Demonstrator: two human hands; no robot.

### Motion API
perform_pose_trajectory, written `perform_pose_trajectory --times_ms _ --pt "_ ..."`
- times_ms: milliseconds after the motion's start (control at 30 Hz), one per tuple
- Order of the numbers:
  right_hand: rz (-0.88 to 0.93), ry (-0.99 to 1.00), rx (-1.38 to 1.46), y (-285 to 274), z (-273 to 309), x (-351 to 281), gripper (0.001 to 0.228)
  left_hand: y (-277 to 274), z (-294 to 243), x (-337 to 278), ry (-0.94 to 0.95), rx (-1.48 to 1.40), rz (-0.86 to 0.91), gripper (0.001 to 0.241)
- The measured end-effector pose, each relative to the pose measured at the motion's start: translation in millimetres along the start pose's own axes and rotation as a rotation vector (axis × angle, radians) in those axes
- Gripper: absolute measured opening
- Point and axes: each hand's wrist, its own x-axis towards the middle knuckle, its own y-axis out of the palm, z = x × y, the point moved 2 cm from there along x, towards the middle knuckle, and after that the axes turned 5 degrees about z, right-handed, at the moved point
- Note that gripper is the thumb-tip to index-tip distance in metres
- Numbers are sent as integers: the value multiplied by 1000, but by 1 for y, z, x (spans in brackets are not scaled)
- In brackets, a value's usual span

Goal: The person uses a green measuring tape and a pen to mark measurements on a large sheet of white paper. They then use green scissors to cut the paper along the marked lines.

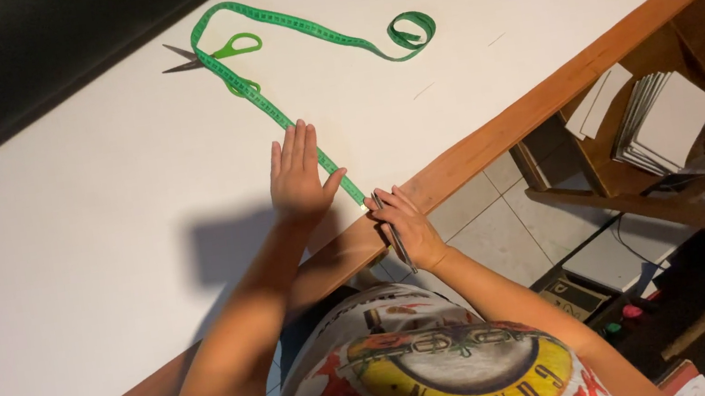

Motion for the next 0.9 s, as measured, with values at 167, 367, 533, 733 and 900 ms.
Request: perform_pose_trajectory --times_ms 167,367,533,733,900 --pt "14 -23 -24 1 -2 -3 29 -3 -3 1 23 29 -36 97" --pt "-14 -72 -44 2 -3 -5 29 -1 -2 0 38 85 -116 103" --pt "-34 -116 -42 1 -2 -3 26 -3 -3 1 57 115 -84 98" --pt "-41 -133 -31 -3 2 1 24 -7 -1 1 39 49 -9 97" --pt "-50 -133 -40 -2 5 3 21 -17 1 3 13 97 -39 97"
